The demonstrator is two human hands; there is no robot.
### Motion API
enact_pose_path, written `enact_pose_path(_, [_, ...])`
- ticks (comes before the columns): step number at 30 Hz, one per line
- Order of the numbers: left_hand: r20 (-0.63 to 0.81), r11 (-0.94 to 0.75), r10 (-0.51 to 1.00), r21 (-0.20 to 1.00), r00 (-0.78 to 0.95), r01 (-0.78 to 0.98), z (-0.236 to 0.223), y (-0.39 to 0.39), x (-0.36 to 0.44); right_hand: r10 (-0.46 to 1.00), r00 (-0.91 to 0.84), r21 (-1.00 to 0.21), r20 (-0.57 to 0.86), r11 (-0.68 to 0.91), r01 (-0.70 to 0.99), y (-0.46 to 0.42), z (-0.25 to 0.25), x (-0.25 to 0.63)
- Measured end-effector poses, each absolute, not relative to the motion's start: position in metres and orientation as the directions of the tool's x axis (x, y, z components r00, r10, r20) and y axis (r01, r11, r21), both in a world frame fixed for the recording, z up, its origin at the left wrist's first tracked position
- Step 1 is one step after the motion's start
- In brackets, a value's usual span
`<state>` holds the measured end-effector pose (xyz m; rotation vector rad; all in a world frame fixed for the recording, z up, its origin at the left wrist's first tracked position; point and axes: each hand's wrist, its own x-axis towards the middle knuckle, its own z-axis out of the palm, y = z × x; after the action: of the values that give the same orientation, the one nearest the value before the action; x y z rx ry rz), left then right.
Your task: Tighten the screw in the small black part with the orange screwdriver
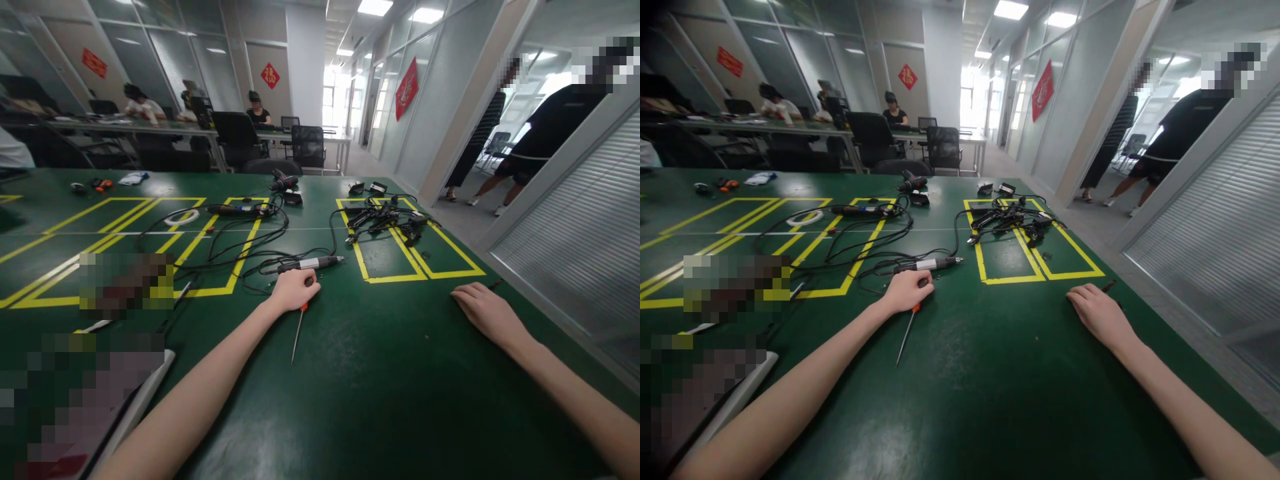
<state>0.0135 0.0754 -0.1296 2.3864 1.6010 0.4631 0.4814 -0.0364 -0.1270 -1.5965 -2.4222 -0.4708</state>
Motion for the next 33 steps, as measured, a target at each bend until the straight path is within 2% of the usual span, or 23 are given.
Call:
enact_pose_path(2, [0.132, -0.378, 0.926, 0.361, 0.354, 0.853, -0.131, 0.076, 0.013, 0.839, -0.348, 0.136, 0.419, 0.321, 0.937, -0.047, -0.118, 0.48])
enact_pose_path(4, [0.133, -0.376, 0.926, 0.362, 0.352, 0.853, -0.131, 0.076, 0.013, 0.775, -0.258, 0.119, 0.577, 0.233, 0.965, -0.059, -0.11, 0.485])
enact_pose_path(7, [0.128, -0.371, 0.929, 0.366, 0.348, 0.854, -0.131, 0.077, 0.013, 0.642, 0.046, -0.013, 0.765, -0.056, 0.998, -0.075, -0.106, 0.507])
enact_pose_path(9, [0.121, -0.368, 0.93, 0.369, 0.348, 0.854, -0.131, 0.077, 0.014, 0.683, 0.2, -0.114, 0.703, -0.169, 0.979, -0.081, -0.111, 0.525])
enact_pose_path(12, [0.115, -0.364, 0.931, 0.373, 0.347, 0.853, -0.13, 0.077, 0.015, 0.842, 0.274, -0.328, 0.464, -0.124, 0.936, -0.083, -0.125, 0.544])
enact_pose_path(14, [0.115, -0.362, 0.932, 0.374, 0.345, 0.854, -0.13, 0.076, 0.015, 0.872, 0.3, -0.44, 0.387, -0.111, 0.891, -0.083, -0.135, 0.548])
enact_pose_path(16, [0.116, -0.361, 0.932, 0.374, 0.343, 0.854, -0.13, 0.076, 0.015, 0.879, 0.326, -0.493, 0.348, -0.125, 0.861, -0.083, -0.142, 0.549])
enact_pose_path(21, [0.118, -0.363, 0.931, 0.376, 0.345, 0.852, -0.13, 0.076, 0.014, 0.847, 0.415, -0.524, 0.331, -0.201, 0.828, -0.086, -0.134, 0.547])
enact_pose_path(27, [0.121, -0.366, 0.93, 0.374, 0.346, 0.852, -0.13, 0.075, 0.015, 0.716, 0.484, -0.587, 0.504, -0.127, 0.8, -0.077, -0.091, 0.53])
enact_pose_path(33, [0.12, -0.37, 0.929, 0.369, 0.35, 0.853, -0.13, 0.075, 0.015, 0.755, 0.452, -0.586, 0.476, -0.111, 0.803, -0.051, -0.08, 0.515])
